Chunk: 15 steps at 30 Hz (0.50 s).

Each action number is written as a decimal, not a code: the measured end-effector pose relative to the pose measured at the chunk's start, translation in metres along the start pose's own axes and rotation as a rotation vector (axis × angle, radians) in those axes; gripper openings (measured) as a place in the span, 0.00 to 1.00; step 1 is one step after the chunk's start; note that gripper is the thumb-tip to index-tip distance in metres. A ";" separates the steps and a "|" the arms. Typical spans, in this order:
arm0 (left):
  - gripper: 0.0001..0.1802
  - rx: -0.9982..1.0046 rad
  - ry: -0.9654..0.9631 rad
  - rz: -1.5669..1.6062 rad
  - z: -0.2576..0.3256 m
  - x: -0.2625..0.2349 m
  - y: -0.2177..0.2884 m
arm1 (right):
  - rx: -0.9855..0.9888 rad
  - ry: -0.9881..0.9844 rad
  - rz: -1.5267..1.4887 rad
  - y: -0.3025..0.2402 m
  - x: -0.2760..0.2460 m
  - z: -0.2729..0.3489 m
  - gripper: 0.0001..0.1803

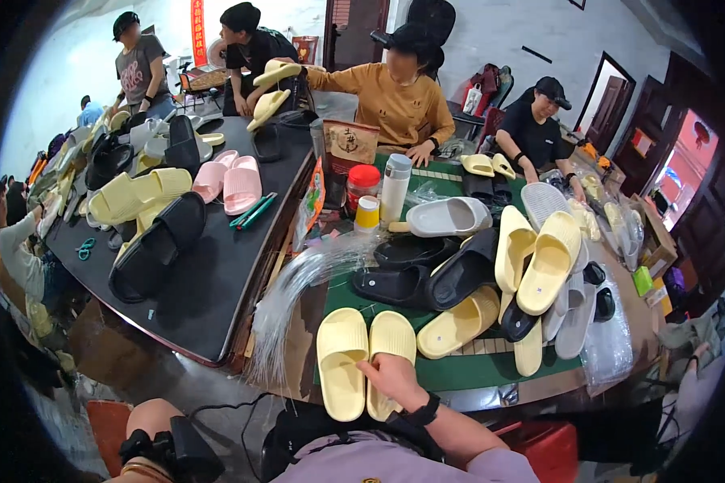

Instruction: Assembling and finishing slides/sandals by hand-tying and trimming components at a factory workbench.

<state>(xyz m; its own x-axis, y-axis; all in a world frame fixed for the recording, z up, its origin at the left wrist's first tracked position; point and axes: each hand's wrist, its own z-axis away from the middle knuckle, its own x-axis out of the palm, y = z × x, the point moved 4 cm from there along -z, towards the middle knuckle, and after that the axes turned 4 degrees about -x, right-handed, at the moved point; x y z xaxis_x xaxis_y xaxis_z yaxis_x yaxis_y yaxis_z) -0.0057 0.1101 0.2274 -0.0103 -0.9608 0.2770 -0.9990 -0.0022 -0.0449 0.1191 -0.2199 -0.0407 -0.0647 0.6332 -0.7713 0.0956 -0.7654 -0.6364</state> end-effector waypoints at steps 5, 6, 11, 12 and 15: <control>0.13 -0.116 0.172 -0.028 0.030 -0.023 -0.016 | -0.009 0.016 0.173 -0.009 -0.002 -0.001 0.27; 0.12 -0.136 0.206 -0.050 0.028 -0.017 -0.021 | -0.016 0.002 0.185 -0.012 0.002 -0.002 0.27; 0.09 -0.269 0.345 -0.116 0.047 -0.047 -0.036 | -0.003 -0.014 0.231 -0.012 0.003 -0.007 0.28; 0.09 -0.290 0.375 -0.151 0.053 -0.065 -0.026 | -0.004 -0.022 0.246 -0.015 0.005 -0.009 0.28; 0.07 -0.327 0.459 -0.286 0.021 -0.052 -0.058 | 0.082 -0.031 0.226 -0.020 0.003 -0.006 0.26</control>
<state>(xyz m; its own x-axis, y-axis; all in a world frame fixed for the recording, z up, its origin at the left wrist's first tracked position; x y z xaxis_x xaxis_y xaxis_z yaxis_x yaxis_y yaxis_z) 0.0532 0.1541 0.1953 0.3138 -0.7176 0.6218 -0.9260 -0.0866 0.3674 0.1232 -0.2018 -0.0302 -0.0814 0.4419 -0.8934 0.0305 -0.8948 -0.4454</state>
